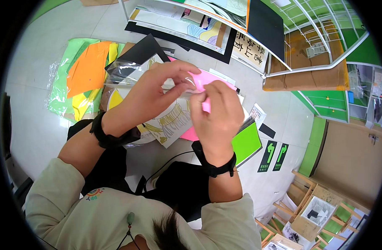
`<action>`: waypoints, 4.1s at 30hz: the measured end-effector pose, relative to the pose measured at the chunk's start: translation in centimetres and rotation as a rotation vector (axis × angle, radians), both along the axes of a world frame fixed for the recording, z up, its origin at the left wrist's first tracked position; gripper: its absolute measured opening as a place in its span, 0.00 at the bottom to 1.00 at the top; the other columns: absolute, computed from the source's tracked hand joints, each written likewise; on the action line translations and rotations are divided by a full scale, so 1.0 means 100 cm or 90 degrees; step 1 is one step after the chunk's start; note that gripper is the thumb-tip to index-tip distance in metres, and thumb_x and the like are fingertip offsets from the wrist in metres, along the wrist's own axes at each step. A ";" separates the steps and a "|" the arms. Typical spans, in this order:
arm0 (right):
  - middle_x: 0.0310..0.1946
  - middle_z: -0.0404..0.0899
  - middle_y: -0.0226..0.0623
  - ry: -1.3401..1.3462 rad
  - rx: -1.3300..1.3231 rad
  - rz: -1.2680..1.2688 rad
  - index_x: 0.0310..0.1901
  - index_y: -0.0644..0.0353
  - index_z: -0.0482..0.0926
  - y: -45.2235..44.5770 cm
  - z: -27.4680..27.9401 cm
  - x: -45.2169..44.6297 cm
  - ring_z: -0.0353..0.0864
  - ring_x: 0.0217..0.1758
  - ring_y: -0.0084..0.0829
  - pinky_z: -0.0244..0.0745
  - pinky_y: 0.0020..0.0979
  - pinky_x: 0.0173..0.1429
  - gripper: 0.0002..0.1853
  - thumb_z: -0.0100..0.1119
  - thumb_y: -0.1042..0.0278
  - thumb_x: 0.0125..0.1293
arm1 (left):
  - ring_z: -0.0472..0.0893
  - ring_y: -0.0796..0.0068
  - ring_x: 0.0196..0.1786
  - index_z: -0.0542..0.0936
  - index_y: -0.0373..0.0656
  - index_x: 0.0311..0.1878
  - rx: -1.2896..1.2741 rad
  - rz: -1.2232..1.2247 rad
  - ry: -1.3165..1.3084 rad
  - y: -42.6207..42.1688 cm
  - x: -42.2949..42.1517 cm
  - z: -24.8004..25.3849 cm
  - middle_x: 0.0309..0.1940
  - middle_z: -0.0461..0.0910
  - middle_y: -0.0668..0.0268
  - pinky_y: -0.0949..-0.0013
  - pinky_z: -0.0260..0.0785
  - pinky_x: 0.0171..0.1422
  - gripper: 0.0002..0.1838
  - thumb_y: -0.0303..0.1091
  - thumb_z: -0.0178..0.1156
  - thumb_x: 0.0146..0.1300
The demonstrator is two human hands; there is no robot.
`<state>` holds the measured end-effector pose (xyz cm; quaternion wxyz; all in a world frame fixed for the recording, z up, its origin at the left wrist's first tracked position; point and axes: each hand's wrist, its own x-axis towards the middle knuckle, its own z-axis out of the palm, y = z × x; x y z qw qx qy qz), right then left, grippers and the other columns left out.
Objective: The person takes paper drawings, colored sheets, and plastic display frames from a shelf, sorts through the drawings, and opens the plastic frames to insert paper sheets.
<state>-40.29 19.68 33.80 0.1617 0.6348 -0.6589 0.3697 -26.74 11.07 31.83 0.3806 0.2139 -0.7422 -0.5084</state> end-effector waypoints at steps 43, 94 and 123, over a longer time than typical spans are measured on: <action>0.38 0.77 0.39 -0.052 0.261 0.135 0.35 0.63 0.77 -0.001 0.013 -0.009 0.76 0.41 0.40 0.73 0.35 0.45 0.12 0.66 0.77 0.46 | 0.81 0.77 0.44 0.73 0.38 0.53 0.528 -0.172 0.004 -0.016 0.003 -0.018 0.37 0.83 0.62 0.75 0.69 0.54 0.18 0.28 0.62 0.60; 0.36 0.74 0.44 -0.330 -0.079 0.011 0.44 0.63 0.60 -0.003 -0.008 -0.076 0.81 0.32 0.28 0.77 0.25 0.39 0.04 0.43 0.75 0.71 | 0.78 0.79 0.38 0.77 0.37 0.34 0.109 -0.078 -0.217 -0.070 0.061 0.002 0.30 0.79 0.69 0.75 0.69 0.47 0.06 0.26 0.64 0.57; 0.38 0.78 0.42 -0.942 0.007 0.010 0.50 0.61 0.64 -0.005 -0.066 -0.128 0.78 0.35 0.28 0.72 0.24 0.43 0.12 0.51 0.69 0.70 | 0.76 0.84 0.36 0.80 0.39 0.38 0.202 0.052 -0.127 -0.077 0.033 -0.062 0.30 0.78 0.72 0.80 0.68 0.43 0.05 0.29 0.57 0.65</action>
